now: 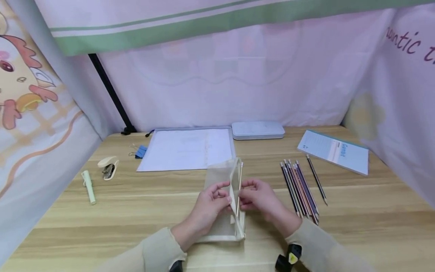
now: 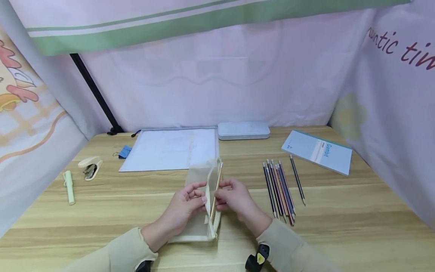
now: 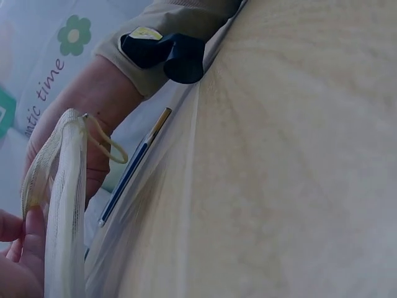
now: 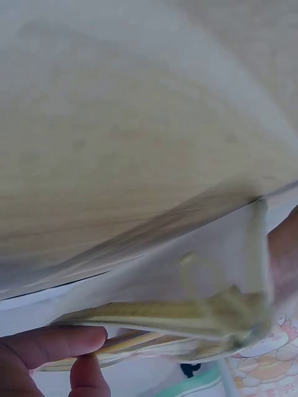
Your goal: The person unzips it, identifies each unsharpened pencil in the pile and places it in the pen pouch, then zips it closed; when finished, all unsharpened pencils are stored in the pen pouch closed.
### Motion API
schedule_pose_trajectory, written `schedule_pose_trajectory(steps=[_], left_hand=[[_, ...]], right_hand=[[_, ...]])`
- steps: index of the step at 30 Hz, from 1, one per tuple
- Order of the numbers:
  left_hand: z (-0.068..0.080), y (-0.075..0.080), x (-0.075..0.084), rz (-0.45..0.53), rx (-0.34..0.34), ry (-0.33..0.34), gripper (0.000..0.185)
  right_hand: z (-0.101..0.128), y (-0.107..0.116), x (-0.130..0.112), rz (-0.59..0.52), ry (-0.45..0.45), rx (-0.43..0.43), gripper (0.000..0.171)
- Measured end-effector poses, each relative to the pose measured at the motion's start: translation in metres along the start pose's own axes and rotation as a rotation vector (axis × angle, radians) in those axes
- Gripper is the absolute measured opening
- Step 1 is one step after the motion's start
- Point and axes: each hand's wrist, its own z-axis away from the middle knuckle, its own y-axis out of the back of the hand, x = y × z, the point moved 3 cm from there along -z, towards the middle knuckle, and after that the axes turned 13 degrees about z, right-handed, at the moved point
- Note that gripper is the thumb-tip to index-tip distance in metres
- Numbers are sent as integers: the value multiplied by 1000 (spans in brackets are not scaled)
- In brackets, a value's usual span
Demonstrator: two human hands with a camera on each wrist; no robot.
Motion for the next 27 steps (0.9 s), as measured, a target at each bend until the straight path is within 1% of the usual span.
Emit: schedule_pose_trajectory(steps=[2,5,7,9,13,16,19,22,25,27], left_hand=[[0,0,2,-3,11,-14,50],[0,0,3,-7,20,-20,49],[1,0,3,-7,28,-18,50],[2,1,4,-6,37,-17,50],[4,2,6,4,57,-30,50],[5,4,6,0,75,-40,48],[5,7,7,-10,91,-50,47],[6,7,10,-8,104,-62,44],[7,7,13,-2,117,-70,42],[7,7,14,-2,122,-75,41]], right_hand=[[1,-2,-1,4,-4,-16,35],[1,0,-2,6,-13,1,34],[1,4,-1,5,-10,18,36],[2,13,-1,22,21,24,38],[5,44,0,105,115,11,40],[10,74,0,170,151,19,41],[14,105,3,225,160,51,39],[18,133,10,292,158,94,38],[21,151,20,370,132,115,40],[22,158,27,416,106,107,41]])
